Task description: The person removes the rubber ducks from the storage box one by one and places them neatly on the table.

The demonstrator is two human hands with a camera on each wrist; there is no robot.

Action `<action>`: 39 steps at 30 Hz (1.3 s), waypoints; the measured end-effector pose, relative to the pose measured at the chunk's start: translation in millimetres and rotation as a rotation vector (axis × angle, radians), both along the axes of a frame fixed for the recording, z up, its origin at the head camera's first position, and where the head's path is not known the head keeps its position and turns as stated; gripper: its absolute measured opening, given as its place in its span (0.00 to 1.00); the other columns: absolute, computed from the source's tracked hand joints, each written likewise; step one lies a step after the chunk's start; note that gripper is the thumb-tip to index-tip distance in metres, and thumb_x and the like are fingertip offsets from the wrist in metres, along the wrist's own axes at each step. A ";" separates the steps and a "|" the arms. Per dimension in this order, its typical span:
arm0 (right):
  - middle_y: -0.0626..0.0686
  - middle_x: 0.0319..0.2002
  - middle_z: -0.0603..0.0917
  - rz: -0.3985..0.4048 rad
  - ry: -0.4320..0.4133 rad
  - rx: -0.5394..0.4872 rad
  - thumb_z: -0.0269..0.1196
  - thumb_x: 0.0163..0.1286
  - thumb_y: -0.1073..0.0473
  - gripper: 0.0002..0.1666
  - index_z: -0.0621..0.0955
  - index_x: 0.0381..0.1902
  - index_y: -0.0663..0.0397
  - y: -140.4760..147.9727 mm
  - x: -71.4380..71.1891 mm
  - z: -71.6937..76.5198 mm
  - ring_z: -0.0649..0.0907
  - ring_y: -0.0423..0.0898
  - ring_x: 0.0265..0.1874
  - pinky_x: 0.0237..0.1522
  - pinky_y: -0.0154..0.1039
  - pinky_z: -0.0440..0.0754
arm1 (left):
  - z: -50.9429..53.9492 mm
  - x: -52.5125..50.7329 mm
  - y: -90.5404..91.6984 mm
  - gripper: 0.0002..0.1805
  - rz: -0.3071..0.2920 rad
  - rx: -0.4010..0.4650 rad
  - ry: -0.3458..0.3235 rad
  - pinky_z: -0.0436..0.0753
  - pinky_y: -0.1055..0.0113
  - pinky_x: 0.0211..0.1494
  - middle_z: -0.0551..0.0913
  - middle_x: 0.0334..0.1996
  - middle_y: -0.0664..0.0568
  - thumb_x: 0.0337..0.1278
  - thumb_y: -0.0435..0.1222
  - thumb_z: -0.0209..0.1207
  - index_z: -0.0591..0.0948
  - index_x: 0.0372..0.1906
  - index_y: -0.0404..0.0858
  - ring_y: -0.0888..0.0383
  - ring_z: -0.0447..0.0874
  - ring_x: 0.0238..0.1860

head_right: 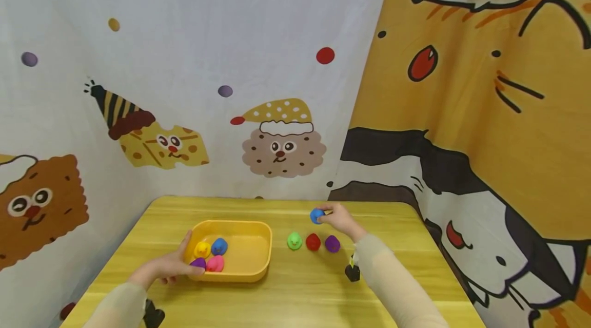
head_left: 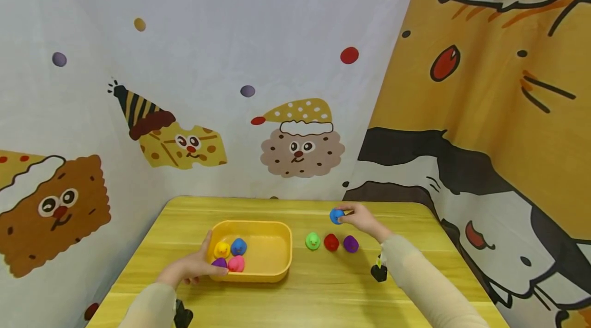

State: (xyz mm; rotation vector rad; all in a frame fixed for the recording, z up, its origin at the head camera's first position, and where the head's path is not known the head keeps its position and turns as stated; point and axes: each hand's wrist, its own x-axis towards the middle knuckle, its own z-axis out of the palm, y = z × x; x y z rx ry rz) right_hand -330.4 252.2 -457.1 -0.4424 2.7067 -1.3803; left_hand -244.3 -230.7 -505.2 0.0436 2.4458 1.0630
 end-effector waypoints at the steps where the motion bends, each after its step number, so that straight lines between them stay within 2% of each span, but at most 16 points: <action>1: 0.66 0.52 0.80 -0.011 -0.006 0.002 0.67 0.62 0.65 0.23 0.80 0.54 0.69 2.4 1.0 -0.5 0.82 0.53 0.39 0.44 0.51 0.80 | -0.1 0.0 0.0 0.72 0.000 -0.002 0.000 0.61 0.68 0.16 0.60 0.63 0.20 0.44 0.56 0.71 0.25 0.75 0.45 0.55 0.62 0.14; 12: 0.68 0.54 0.78 -0.060 -0.012 0.055 0.66 0.63 0.64 0.22 0.80 0.54 0.69 34.9 6.9 -6.0 0.82 0.56 0.44 0.46 0.50 0.80 | -2.5 -1.5 0.4 0.72 0.002 -0.009 0.000 0.63 0.68 0.17 0.61 0.63 0.21 0.44 0.56 0.71 0.26 0.75 0.44 0.56 0.62 0.14; 20: 0.67 0.55 0.78 -0.113 -0.030 0.067 0.65 0.63 0.63 0.22 0.80 0.54 0.68 58.0 9.3 -14.6 0.80 0.59 0.49 0.50 0.53 0.77 | 2.1 0.2 1.6 0.72 -0.002 -0.004 -0.006 0.63 0.68 0.17 0.58 0.64 0.20 0.45 0.56 0.71 0.26 0.75 0.43 0.55 0.63 0.14; 24: 0.68 0.56 0.77 -0.115 -0.035 0.075 0.65 0.64 0.63 0.23 0.79 0.55 0.69 67.8 10.7 -20.0 0.76 0.63 0.54 0.53 0.57 0.75 | 5.1 1.6 2.4 0.71 -0.012 0.000 -0.003 0.64 0.67 0.18 0.58 0.64 0.19 0.46 0.55 0.71 0.26 0.75 0.42 0.55 0.63 0.15; 28: 0.69 0.56 0.77 -0.115 -0.041 0.081 0.65 0.64 0.62 0.24 0.79 0.56 0.70 74.0 12.2 -22.7 0.73 0.66 0.57 0.55 0.60 0.71 | 5.9 2.2 1.9 0.71 -0.014 0.002 0.001 0.67 0.66 0.19 0.57 0.64 0.19 0.46 0.55 0.70 0.26 0.75 0.42 0.54 0.65 0.16; 36: 0.71 0.59 0.74 -0.128 -0.040 0.126 0.63 0.67 0.61 0.23 0.77 0.57 0.71 81.7 18.9 -25.2 0.70 0.69 0.60 0.57 0.62 0.69 | 3.0 1.3 0.9 0.71 -0.011 0.016 -0.007 0.65 0.67 0.17 0.58 0.64 0.20 0.46 0.55 0.70 0.24 0.75 0.44 0.54 0.63 0.15; 39: 0.72 0.60 0.72 -0.146 -0.058 0.115 0.62 0.68 0.62 0.24 0.76 0.58 0.72 83.3 22.1 -26.2 0.68 0.69 0.61 0.58 0.63 0.67 | 1.5 0.7 1.0 0.71 -0.008 0.017 -0.009 0.65 0.67 0.17 0.58 0.64 0.20 0.46 0.56 0.70 0.24 0.75 0.44 0.55 0.63 0.15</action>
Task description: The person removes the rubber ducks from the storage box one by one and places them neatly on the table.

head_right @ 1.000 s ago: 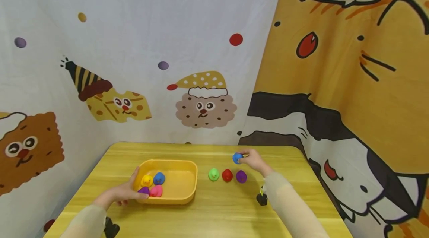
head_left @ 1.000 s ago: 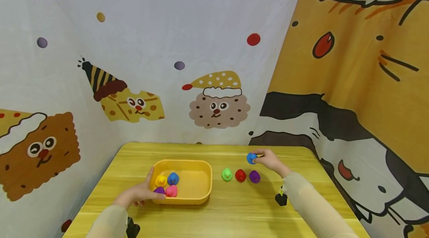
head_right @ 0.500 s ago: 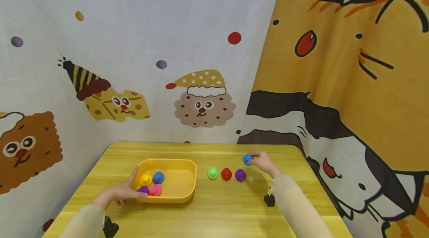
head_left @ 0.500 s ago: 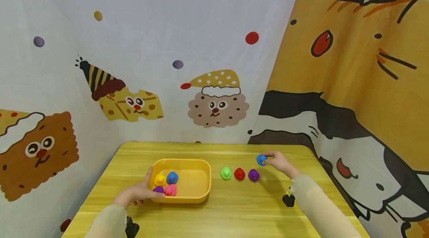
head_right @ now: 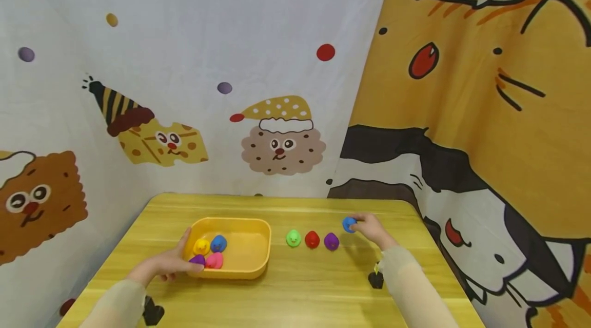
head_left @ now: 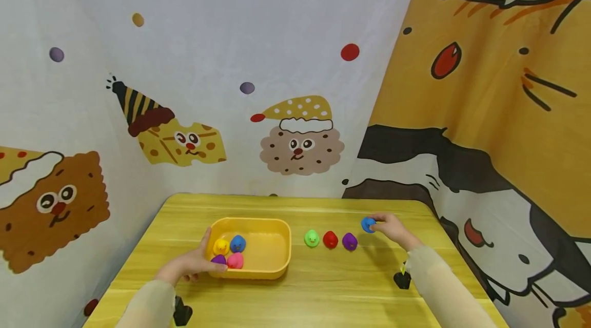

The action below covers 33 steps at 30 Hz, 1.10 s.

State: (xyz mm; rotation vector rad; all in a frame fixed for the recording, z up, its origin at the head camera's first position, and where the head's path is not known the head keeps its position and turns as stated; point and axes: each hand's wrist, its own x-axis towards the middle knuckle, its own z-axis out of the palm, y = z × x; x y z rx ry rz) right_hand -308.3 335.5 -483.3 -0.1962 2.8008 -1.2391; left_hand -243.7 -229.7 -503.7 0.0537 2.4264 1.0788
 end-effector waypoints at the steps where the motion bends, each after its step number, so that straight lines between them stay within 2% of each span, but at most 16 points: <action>1: 0.72 0.60 0.72 -0.007 -0.006 -0.005 0.62 0.68 0.62 0.24 0.76 0.58 0.73 0.7 0.8 -0.9 0.68 0.70 0.61 0.58 0.63 0.67 | -0.3 -0.4 0.0 0.71 -0.003 -0.002 0.003 0.65 0.67 0.17 0.58 0.64 0.20 0.46 0.56 0.70 0.24 0.75 0.44 0.55 0.63 0.15; 5: 0.72 0.59 0.73 -0.021 -0.016 -0.021 0.62 0.67 0.63 0.24 0.76 0.58 0.73 3.7 3.1 -4.0 0.68 0.70 0.61 0.59 0.63 0.66 | -2.2 -1.4 -0.3 0.71 0.001 0.002 -0.003 0.65 0.68 0.17 0.56 0.65 0.19 0.46 0.56 0.70 0.24 0.75 0.45 0.55 0.62 0.14; 12: 0.72 0.58 0.74 -0.040 -0.018 0.010 0.62 0.66 0.64 0.25 0.75 0.58 0.74 12.0 4.3 -11.3 0.69 0.70 0.60 0.58 0.62 0.67 | -3.7 -2.9 0.0 0.72 0.002 -0.029 0.013 0.66 0.66 0.18 0.63 0.61 0.23 0.45 0.56 0.70 0.25 0.75 0.43 0.53 0.66 0.16; 19: 0.71 0.57 0.76 -0.050 -0.019 -0.010 0.62 0.65 0.66 0.24 0.76 0.57 0.74 13.8 7.4 -14.4 0.71 0.69 0.59 0.58 0.62 0.68 | -2.5 -2.9 -0.5 0.71 -0.009 -0.032 0.019 0.68 0.66 0.19 0.59 0.63 0.21 0.46 0.56 0.70 0.25 0.75 0.42 0.52 0.67 0.17; 26: 0.71 0.55 0.76 -0.050 -0.035 -0.021 0.62 0.64 0.66 0.23 0.77 0.55 0.74 11.6 9.9 -21.1 0.72 0.68 0.57 0.56 0.61 0.70 | -2.6 -2.3 -1.5 0.72 0.012 -0.028 0.006 0.65 0.67 0.17 0.64 0.61 0.24 0.45 0.56 0.70 0.25 0.75 0.43 0.54 0.64 0.15; 33: 0.70 0.53 0.78 -0.057 -0.030 -0.004 0.62 0.63 0.67 0.22 0.78 0.53 0.74 11.1 13.4 -25.3 0.74 0.66 0.55 0.55 0.58 0.72 | -1.6 -1.3 -0.5 0.72 -0.004 -0.018 0.009 0.66 0.67 0.17 0.61 0.63 0.22 0.46 0.56 0.70 0.25 0.75 0.43 0.54 0.64 0.15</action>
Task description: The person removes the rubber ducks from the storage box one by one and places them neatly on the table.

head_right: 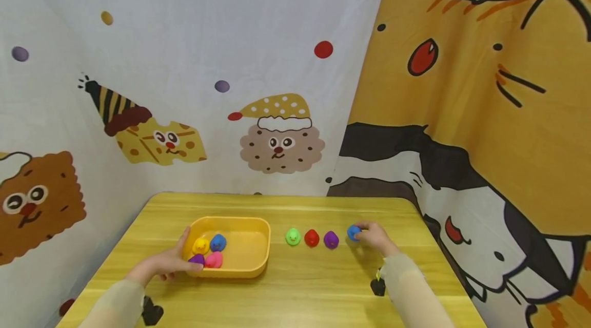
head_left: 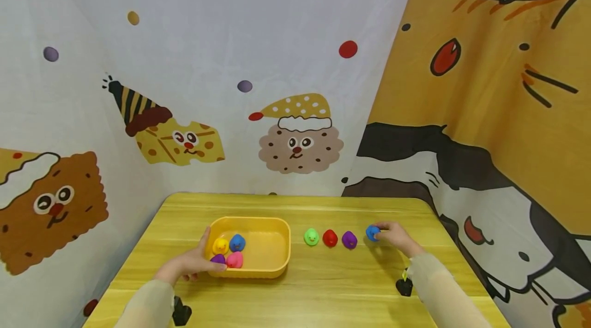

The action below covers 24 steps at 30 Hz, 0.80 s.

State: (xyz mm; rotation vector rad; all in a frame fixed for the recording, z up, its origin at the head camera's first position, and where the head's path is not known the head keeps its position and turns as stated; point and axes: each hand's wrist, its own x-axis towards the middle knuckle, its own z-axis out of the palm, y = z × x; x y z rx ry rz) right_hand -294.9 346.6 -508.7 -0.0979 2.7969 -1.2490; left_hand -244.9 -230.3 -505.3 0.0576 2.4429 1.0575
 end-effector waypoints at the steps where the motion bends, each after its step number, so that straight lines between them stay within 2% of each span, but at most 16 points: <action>1: 0.70 0.52 0.79 0.002 -0.003 -0.004 0.62 0.63 0.67 0.22 0.78 0.53 0.75 -0.2 0.8 -0.5 0.75 0.65 0.54 0.54 0.58 0.72 | 0.2 -0.1 0.1 0.72 -0.003 0.002 0.001 0.66 0.67 0.17 0.60 0.63 0.21 0.46 0.56 0.70 0.25 0.75 0.43 0.54 0.65 0.15; 6: 0.68 0.50 0.80 0.007 -0.014 -0.019 0.62 0.63 0.68 0.21 0.77 0.53 0.76 0.0 2.2 -7.1 0.78 0.62 0.50 0.52 0.55 0.75 | 1.3 0.5 1.2 0.71 -0.008 0.017 -0.014 0.67 0.67 0.17 0.55 0.65 0.19 0.47 0.55 0.70 0.24 0.75 0.44 0.55 0.62 0.14; 11: 0.67 0.50 0.81 -0.011 -0.017 -0.017 0.63 0.63 0.67 0.21 0.78 0.52 0.75 -0.2 1.2 -11.8 0.79 0.60 0.50 0.52 0.54 0.75 | 1.4 -0.7 0.4 0.71 -0.010 0.015 -0.020 0.66 0.68 0.17 0.56 0.65 0.18 0.47 0.56 0.70 0.24 0.75 0.44 0.56 0.62 0.14; 14: 0.68 0.50 0.80 -0.010 -0.015 -0.005 0.63 0.63 0.67 0.21 0.78 0.52 0.75 -1.0 1.1 -13.1 0.79 0.60 0.50 0.52 0.56 0.75 | 3.5 -0.8 0.4 0.71 -0.024 0.014 -0.027 0.65 0.69 0.17 0.54 0.65 0.17 0.48 0.56 0.69 0.23 0.74 0.44 0.57 0.61 0.14; 24: 0.67 0.50 0.80 0.001 -0.015 -0.015 0.63 0.63 0.67 0.20 0.78 0.52 0.74 -4.7 0.9 -15.0 0.77 0.62 0.52 0.54 0.57 0.73 | 2.4 -0.5 0.8 0.71 0.002 0.021 -0.032 0.64 0.69 0.16 0.56 0.64 0.18 0.48 0.55 0.70 0.24 0.75 0.45 0.58 0.58 0.13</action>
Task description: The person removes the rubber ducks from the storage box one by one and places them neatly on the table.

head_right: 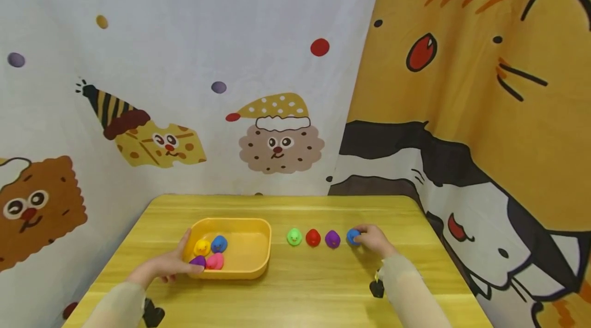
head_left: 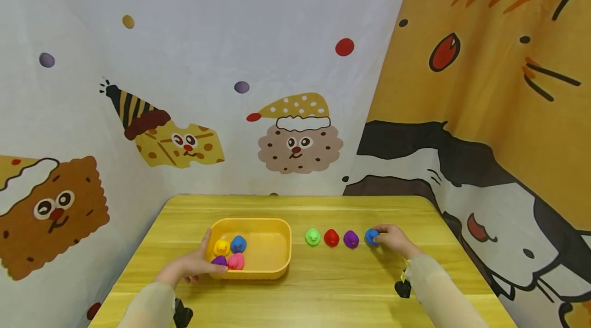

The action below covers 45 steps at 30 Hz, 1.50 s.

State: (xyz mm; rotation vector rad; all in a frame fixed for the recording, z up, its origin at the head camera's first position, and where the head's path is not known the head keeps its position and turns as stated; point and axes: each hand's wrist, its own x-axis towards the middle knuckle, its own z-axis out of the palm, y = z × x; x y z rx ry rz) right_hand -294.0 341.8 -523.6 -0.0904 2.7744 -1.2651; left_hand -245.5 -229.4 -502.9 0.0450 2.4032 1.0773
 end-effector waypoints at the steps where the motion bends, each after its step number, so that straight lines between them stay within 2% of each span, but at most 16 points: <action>1: 0.67 0.50 0.80 0.000 0.002 0.000 0.63 0.63 0.67 0.20 0.79 0.52 0.74 0.0 -0.2 -0.3 0.77 0.63 0.52 0.54 0.58 0.73 | -0.2 0.0 0.0 0.71 0.000 0.001 0.000 0.64 0.69 0.16 0.55 0.65 0.18 0.48 0.55 0.70 0.24 0.74 0.45 0.58 0.58 0.13; 10: 0.68 0.50 0.80 0.039 0.017 0.012 0.63 0.62 0.68 0.21 0.79 0.52 0.75 2.6 -1.1 -5.2 0.77 0.64 0.53 0.54 0.57 0.73 | -4.1 -1.7 0.0 0.70 0.012 0.008 -0.002 0.63 0.69 0.16 0.50 0.66 0.18 0.48 0.54 0.70 0.24 0.75 0.46 0.58 0.56 0.13; 17: 0.68 0.51 0.80 0.065 0.001 0.000 0.62 0.63 0.67 0.21 0.78 0.53 0.75 2.8 0.5 -8.4 0.76 0.64 0.53 0.54 0.56 0.73 | -2.9 -1.3 0.3 0.70 0.012 0.009 -0.003 0.64 0.69 0.16 0.52 0.66 0.18 0.48 0.54 0.70 0.24 0.75 0.45 0.58 0.57 0.13; 26: 0.70 0.53 0.78 0.064 0.006 -0.005 0.62 0.62 0.69 0.24 0.76 0.56 0.77 2.7 1.0 -6.3 0.74 0.66 0.57 0.57 0.57 0.72 | -3.2 -3.6 -2.6 0.71 -0.041 0.039 -0.029 0.64 0.71 0.17 0.50 0.65 0.16 0.49 0.56 0.68 0.20 0.73 0.45 0.61 0.58 0.12; 30: 0.70 0.55 0.77 0.037 -0.017 -0.010 0.60 0.64 0.69 0.24 0.75 0.57 0.76 1.0 -1.2 -2.1 0.73 0.66 0.58 0.57 0.57 0.71 | -2.8 -2.0 -2.0 0.71 -0.020 0.033 -0.005 0.64 0.70 0.17 0.54 0.64 0.16 0.49 0.54 0.69 0.22 0.74 0.45 0.59 0.57 0.12; 34: 0.70 0.57 0.76 0.034 -0.008 0.006 0.59 0.65 0.68 0.24 0.75 0.58 0.74 -1.8 -2.5 8.9 0.72 0.66 0.59 0.57 0.57 0.71 | -4.2 -1.7 0.6 0.70 0.004 0.027 0.010 0.64 0.69 0.16 0.57 0.64 0.18 0.48 0.53 0.70 0.24 0.75 0.46 0.58 0.57 0.13; 41: 0.67 0.58 0.76 0.082 0.019 0.001 0.62 0.65 0.63 0.25 0.77 0.59 0.69 -21.5 -7.7 28.7 0.72 0.66 0.60 0.58 0.59 0.70 | -6.4 -0.6 -1.4 0.71 0.005 0.008 0.020 0.61 0.70 0.15 0.61 0.62 0.20 0.46 0.55 0.70 0.24 0.75 0.46 0.58 0.58 0.12; 45: 0.66 0.58 0.77 0.117 0.031 0.007 0.62 0.66 0.62 0.24 0.78 0.59 0.67 -38.4 -11.8 39.3 0.75 0.63 0.57 0.56 0.57 0.73 | -7.5 -0.5 -2.9 0.72 0.004 0.007 0.031 0.64 0.69 0.15 0.61 0.62 0.19 0.45 0.56 0.71 0.24 0.75 0.45 0.57 0.60 0.13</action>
